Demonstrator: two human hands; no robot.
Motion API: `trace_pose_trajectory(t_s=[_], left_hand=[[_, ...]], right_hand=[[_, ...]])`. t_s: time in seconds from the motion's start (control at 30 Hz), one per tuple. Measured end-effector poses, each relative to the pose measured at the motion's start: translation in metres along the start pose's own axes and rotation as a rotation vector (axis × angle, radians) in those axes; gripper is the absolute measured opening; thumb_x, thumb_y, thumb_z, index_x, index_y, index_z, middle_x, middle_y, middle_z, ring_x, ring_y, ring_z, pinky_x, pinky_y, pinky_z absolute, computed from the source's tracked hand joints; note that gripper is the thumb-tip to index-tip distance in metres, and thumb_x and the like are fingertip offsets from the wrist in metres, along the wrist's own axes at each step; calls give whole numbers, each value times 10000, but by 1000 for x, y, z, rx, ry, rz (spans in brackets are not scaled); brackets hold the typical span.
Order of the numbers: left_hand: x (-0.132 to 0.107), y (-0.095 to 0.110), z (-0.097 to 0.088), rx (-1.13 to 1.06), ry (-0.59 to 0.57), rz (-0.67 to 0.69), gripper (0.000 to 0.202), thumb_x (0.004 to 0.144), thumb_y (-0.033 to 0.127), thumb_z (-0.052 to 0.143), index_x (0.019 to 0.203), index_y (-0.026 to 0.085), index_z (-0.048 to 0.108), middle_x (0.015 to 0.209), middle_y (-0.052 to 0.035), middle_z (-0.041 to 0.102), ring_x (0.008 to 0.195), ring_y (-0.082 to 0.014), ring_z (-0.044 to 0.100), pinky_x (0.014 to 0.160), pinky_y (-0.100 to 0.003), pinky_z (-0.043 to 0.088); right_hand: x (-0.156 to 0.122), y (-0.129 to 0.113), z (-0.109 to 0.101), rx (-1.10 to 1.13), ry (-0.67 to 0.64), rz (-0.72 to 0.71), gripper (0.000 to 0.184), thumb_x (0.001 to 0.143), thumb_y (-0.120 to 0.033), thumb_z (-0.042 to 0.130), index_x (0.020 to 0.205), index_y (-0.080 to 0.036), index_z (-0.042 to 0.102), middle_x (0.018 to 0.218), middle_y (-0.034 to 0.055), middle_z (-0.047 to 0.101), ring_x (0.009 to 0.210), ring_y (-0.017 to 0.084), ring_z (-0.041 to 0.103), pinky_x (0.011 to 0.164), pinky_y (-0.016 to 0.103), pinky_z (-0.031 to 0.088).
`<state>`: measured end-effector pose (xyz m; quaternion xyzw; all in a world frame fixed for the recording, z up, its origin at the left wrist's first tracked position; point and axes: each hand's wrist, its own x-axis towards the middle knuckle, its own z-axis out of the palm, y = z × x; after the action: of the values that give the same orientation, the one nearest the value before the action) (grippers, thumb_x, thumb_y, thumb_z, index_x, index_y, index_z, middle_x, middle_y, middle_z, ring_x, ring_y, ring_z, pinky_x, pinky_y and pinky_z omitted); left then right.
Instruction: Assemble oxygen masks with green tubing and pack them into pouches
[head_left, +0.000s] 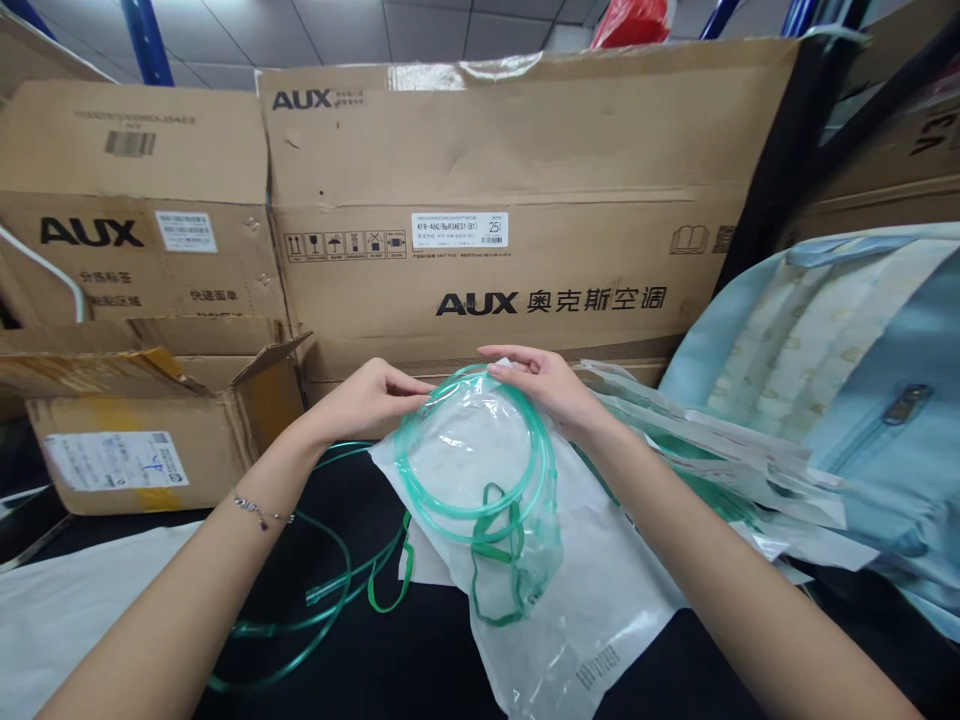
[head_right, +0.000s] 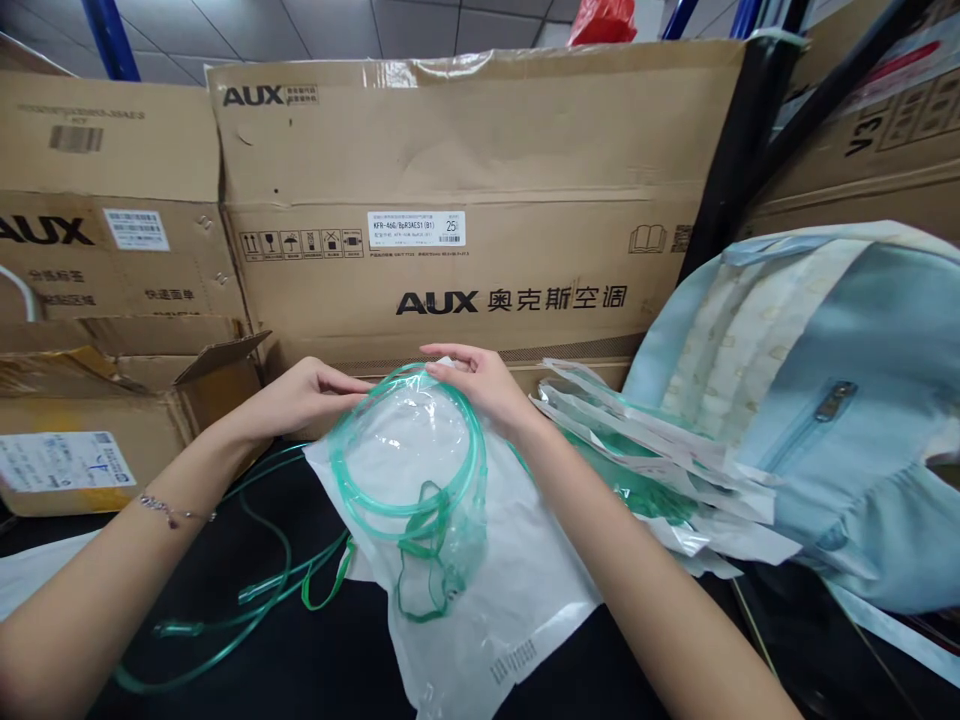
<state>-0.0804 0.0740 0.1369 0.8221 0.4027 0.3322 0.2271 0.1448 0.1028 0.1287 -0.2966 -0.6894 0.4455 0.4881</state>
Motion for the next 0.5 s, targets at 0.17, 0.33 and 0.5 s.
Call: trace_pose_trajectory(t_s=[0.17,0.33,0.5], left_hand=[[3,0,2,-56,131,-1,401,793,467,502,1075,214,634,1100,-64,649,876,-202,616,761,-304,478],[4,0,6,-142,150,-7,408,671,401,671,1030,208,663,1006,-65,691,882,-212,624,778,-305,480],[2,4,6,-118,87,-42,326,624,363,705,904,197,715,839,-58,723,737,-185,632,698,-297,491]], right_hand=[[0,3,-1,158,6,145,287,679,-154,687,965,-151,657,751,21,668,648,88,600,618,187,490],[1,1,3,369,-95,340,155,773,-114,583,911,-107,654,773,66,686,664,109,623,641,208,526],[-1,-2,8,415,-40,408,105,780,-87,569,839,-116,651,734,50,685,616,96,620,593,191,530]])
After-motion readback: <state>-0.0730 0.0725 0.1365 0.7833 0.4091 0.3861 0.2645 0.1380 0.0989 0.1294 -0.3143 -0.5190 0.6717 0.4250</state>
